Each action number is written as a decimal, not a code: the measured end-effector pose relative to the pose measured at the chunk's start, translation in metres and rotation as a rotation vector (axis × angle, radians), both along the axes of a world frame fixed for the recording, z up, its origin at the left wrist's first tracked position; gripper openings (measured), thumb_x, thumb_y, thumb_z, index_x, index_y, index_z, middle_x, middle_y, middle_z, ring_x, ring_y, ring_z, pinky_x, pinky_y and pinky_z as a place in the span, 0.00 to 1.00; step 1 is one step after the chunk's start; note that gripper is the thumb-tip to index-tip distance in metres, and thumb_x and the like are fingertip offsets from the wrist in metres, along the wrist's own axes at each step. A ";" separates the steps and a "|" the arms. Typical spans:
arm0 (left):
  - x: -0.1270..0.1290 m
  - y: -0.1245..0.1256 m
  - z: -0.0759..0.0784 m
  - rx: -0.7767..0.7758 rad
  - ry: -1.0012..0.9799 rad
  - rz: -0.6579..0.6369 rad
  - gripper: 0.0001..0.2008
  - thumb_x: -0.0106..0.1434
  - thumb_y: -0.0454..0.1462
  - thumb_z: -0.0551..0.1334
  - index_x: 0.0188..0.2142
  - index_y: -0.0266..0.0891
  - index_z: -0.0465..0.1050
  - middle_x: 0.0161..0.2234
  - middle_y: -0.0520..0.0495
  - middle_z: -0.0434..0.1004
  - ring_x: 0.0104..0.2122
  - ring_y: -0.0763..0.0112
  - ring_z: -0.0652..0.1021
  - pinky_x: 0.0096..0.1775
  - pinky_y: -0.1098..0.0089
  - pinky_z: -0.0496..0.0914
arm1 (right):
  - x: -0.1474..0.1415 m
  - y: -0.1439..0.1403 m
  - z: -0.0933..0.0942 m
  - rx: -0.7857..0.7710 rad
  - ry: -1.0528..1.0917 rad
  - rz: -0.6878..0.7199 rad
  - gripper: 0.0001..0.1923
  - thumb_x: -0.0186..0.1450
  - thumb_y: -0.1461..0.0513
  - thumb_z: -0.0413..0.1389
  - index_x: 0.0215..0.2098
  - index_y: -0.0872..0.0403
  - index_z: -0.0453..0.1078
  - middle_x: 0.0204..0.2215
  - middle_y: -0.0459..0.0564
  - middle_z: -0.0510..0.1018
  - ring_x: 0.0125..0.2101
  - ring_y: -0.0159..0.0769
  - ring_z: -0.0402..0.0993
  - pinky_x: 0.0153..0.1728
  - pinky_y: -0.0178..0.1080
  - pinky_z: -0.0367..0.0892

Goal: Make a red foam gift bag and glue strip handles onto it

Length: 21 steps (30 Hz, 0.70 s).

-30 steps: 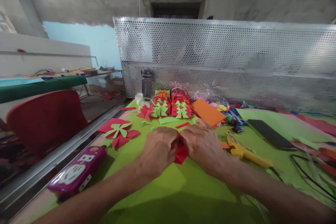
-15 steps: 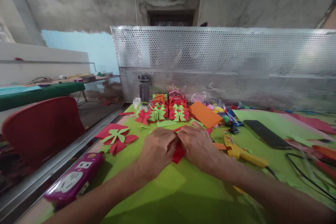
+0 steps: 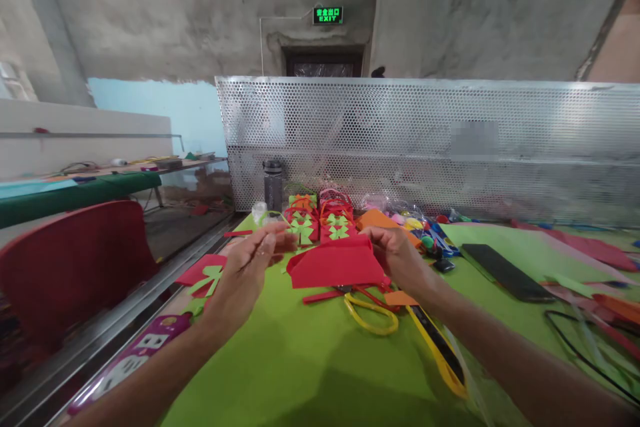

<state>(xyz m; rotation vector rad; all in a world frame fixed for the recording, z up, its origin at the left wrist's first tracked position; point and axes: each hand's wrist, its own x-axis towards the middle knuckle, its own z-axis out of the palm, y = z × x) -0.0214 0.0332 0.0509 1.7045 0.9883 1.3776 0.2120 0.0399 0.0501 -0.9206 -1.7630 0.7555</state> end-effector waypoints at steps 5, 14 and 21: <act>-0.012 -0.002 -0.018 0.020 0.077 -0.166 0.17 0.64 0.39 0.55 0.52 0.38 0.64 0.47 0.41 0.75 0.46 0.66 0.75 0.45 0.65 0.72 | 0.009 -0.004 -0.002 0.070 0.047 0.036 0.16 0.58 0.51 0.55 0.25 0.55 0.66 0.19 0.44 0.69 0.22 0.31 0.66 0.23 0.33 0.63; -0.007 -0.012 -0.047 0.189 0.420 -0.073 0.17 0.62 0.37 0.54 0.51 0.41 0.68 0.46 0.44 0.76 0.43 0.67 0.77 0.42 0.67 0.73 | 0.011 -0.023 -0.039 0.198 -0.008 -0.135 0.11 0.62 0.55 0.54 0.29 0.54 0.69 0.22 0.45 0.72 0.25 0.32 0.68 0.25 0.32 0.63; -0.009 -0.010 -0.048 0.382 0.504 -0.090 0.21 0.63 0.30 0.48 0.53 0.42 0.66 0.44 0.46 0.78 0.41 0.70 0.78 0.41 0.70 0.73 | 0.006 -0.021 -0.050 0.118 0.088 -0.063 0.09 0.60 0.56 0.57 0.29 0.54 0.70 0.25 0.47 0.74 0.26 0.33 0.70 0.27 0.33 0.66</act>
